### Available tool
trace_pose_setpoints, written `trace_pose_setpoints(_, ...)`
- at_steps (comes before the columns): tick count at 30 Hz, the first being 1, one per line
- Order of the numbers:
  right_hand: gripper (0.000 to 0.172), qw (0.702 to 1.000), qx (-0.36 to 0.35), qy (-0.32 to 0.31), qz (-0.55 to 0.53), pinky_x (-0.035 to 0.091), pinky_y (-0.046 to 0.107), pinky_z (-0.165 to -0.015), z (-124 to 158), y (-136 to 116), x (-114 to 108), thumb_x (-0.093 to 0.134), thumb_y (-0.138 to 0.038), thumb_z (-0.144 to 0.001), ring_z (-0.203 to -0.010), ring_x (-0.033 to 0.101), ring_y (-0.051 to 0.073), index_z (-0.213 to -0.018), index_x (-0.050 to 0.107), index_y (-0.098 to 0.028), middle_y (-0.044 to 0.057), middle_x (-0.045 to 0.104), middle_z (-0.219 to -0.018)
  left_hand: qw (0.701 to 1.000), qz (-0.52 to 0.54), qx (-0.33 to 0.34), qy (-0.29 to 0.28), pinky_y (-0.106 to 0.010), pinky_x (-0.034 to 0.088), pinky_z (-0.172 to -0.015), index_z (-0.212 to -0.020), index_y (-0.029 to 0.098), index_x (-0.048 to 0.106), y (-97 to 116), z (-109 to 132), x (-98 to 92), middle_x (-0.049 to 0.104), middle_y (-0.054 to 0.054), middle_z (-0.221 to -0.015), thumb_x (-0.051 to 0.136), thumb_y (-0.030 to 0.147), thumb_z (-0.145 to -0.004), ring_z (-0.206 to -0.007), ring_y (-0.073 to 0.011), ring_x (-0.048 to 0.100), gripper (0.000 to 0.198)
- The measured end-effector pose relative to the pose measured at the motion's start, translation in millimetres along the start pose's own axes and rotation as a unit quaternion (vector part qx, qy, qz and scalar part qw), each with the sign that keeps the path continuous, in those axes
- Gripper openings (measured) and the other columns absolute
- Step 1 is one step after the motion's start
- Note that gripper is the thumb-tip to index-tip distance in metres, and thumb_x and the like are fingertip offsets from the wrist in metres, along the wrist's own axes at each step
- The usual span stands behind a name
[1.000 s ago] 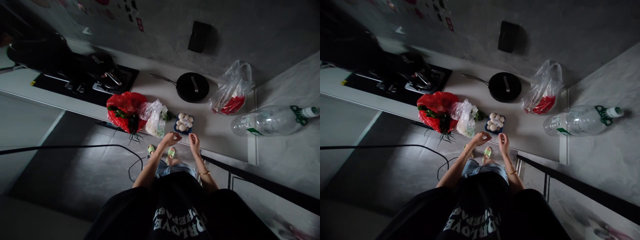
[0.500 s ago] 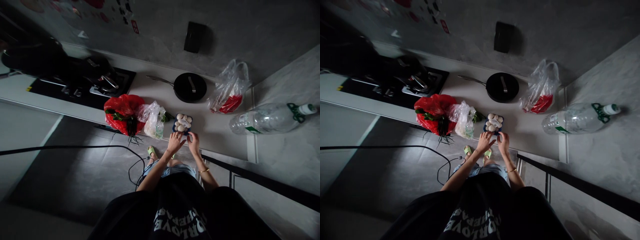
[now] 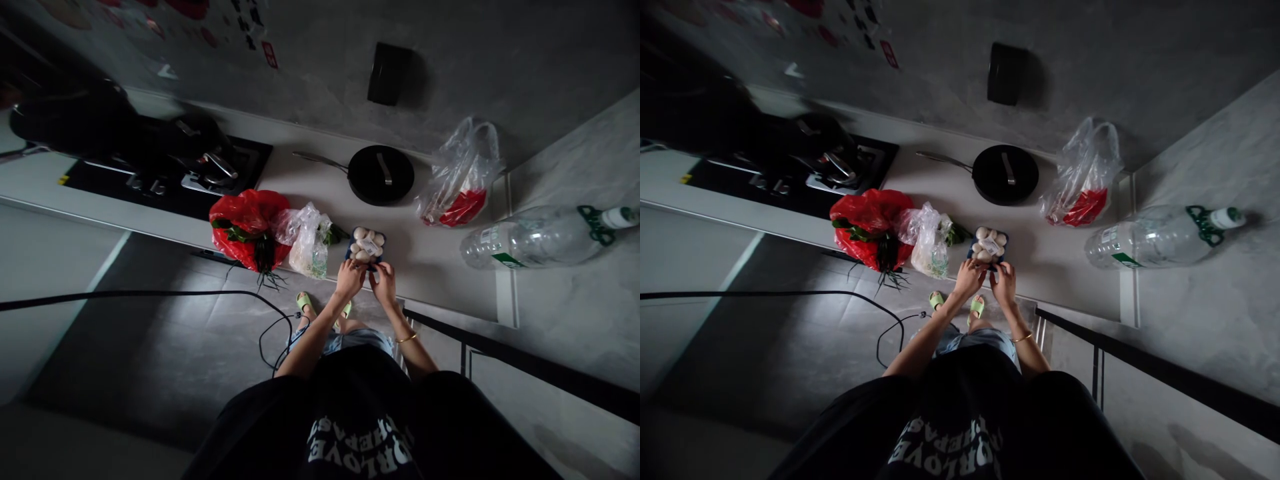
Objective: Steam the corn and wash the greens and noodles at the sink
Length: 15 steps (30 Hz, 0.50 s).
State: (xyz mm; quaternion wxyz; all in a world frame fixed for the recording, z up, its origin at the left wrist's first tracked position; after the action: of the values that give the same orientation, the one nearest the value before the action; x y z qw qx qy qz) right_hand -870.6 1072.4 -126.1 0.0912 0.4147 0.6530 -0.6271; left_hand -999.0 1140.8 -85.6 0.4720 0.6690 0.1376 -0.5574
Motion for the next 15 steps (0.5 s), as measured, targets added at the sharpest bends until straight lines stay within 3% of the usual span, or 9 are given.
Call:
trace_pose_setpoints(2, 0.024, 0.996, 0.057, 0.023, -0.059, 0.042, 0.049, -0.101, 1.8, 2.3, -2.5, 0.059, -0.025, -0.079, -0.111, 0.053, 0.028, -0.101, 0.066, -0.017, 0.015, 0.062, -0.111, 1.000, -0.009, 0.008, -0.006, -0.041, 0.040, -0.098, -0.116, 0.024, 0.070, 1.2, 2.2, -0.6, 0.063, -0.011, -0.118, 0.056, 0.027, -0.091, -0.113, -0.0278, 0.052, 0.028)
trace_pose_setpoints(4, 0.023, 0.965, 0.187, 0.050, -0.176, 0.044, 0.046, -0.099, 5.1, 6.3, -2.8, 0.064, -0.026, -0.074, -0.106, 0.056, 0.025, -0.096, 0.062, -0.019, 0.011, 0.065, -0.105, 1.000, -0.020, 0.023, -0.005, -0.043, 0.038, -0.101, -0.120, 0.024, 0.067, 1.6, 7.9, 1.0, 0.059, -0.012, -0.124, 0.063, 0.036, -0.087, -0.117, -0.0297, 0.049, 0.035)
trace_pose_setpoints(6, 0.022, 0.901, 0.317, 0.046, -0.292, 0.051, 0.041, -0.088, 10.7, 9.1, 0.3, 0.065, -0.028, -0.070, -0.093, 0.062, 0.022, -0.090, 0.058, -0.021, 0.007, 0.067, -0.093, 0.999, -0.035, 0.037, -0.001, -0.044, 0.036, -0.103, -0.126, 0.022, 0.062, 1.3, 15.9, 5.7, 0.056, -0.013, -0.130, 0.068, 0.038, -0.084, -0.121, -0.0309, 0.046, 0.045)
trace_pose_setpoints(8, 0.023, 0.837, 0.389, 0.007, -0.384, 0.055, 0.037, -0.076, 16.9, 8.5, 5.0, 0.066, -0.031, -0.069, -0.080, 0.066, 0.020, -0.088, 0.057, -0.021, 0.003, 0.069, -0.083, 0.998, -0.049, 0.029, -0.008, -0.043, 0.037, -0.102, -0.126, 0.019, 0.060, -0.2, 23.8, 12.3, 0.057, -0.015, -0.128, 0.065, 0.031, -0.086, -0.118, -0.0295, 0.049, 0.042)
trace_pose_setpoints(13, 0.025, 0.660, 0.457, -0.068, -0.593, 0.055, 0.032, -0.079, 29.2, 0.9, 16.5, 0.071, -0.027, -0.069, -0.082, 0.070, 0.017, -0.092, 0.061, -0.024, 0.001, 0.074, -0.086, 0.998, -0.030, -0.018, -0.060, -0.036, 0.043, -0.089, -0.112, 0.020, 0.067, -6.2, 35.2, 19.9, 0.068, -0.010, -0.104, 0.049, 0.024, -0.096, -0.100, -0.0230, 0.059, 0.024)
trace_pose_setpoints(15, 0.020, 0.632, 0.487, -0.084, -0.597, 0.054, 0.030, -0.074, 32.2, 0.6, 21.0, 0.069, -0.025, -0.071, -0.076, 0.068, 0.016, -0.089, 0.063, -0.023, 0.000, 0.074, -0.081, 0.997, -0.023, 0.003, -0.069, -0.035, 0.042, -0.089, -0.111, 0.022, 0.068, -7.1, 38.8, 16.4, 0.068, -0.009, -0.106, 0.053, 0.026, -0.095, -0.101, -0.0225, 0.059, 0.023)
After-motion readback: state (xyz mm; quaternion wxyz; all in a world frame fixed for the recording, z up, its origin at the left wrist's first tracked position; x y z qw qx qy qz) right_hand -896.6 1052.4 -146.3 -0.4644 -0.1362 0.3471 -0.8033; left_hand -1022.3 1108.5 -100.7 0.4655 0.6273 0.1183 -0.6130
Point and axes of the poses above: each hand's wrist, its own z-axis away from the middle knuckle, its own x-axis out of the palm, y = z × x, the point moved 1 cm from there along -z, towards the middle knuckle
